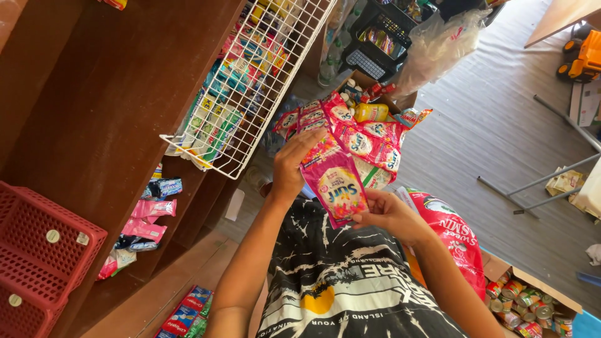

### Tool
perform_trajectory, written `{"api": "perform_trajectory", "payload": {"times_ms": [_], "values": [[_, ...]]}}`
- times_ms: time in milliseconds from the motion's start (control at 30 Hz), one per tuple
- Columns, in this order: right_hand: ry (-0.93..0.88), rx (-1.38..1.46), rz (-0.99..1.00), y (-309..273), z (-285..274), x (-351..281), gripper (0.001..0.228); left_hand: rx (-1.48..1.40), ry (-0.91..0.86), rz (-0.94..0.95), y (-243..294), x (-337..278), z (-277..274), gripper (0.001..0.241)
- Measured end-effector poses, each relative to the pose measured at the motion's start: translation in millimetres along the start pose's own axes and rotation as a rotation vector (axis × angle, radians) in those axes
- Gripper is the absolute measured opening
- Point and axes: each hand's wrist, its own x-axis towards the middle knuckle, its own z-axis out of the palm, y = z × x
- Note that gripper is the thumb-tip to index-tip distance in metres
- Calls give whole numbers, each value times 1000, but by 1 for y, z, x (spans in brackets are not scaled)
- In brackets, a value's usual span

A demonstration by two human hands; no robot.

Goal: Stocking and organizing small detergent packets from a container onto a grocery store shelf.

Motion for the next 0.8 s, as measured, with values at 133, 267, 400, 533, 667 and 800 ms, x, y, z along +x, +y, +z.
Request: {"api": "perform_trajectory", "payload": {"times_ms": [133,267,400,533,667,800], "values": [[78,-77,-30,-16,8,-13,44,33,67,90,10,13,-9,51],[119,73,-41,-40,19,-34,49,59,104,108,4,9,-7,52],[171,16,-14,-33,15,-30,59,58,115,76,8,11,-7,54],[133,-66,-40,-25,11,-26,61,49,136,98,10,12,-9,55],[174,-103,-41,-32,18,-21,50,46,125,92,11,11,-8,54],[183,-286,-94,4,-5,2,41,77,107,82,9,8,-5,49]]}}
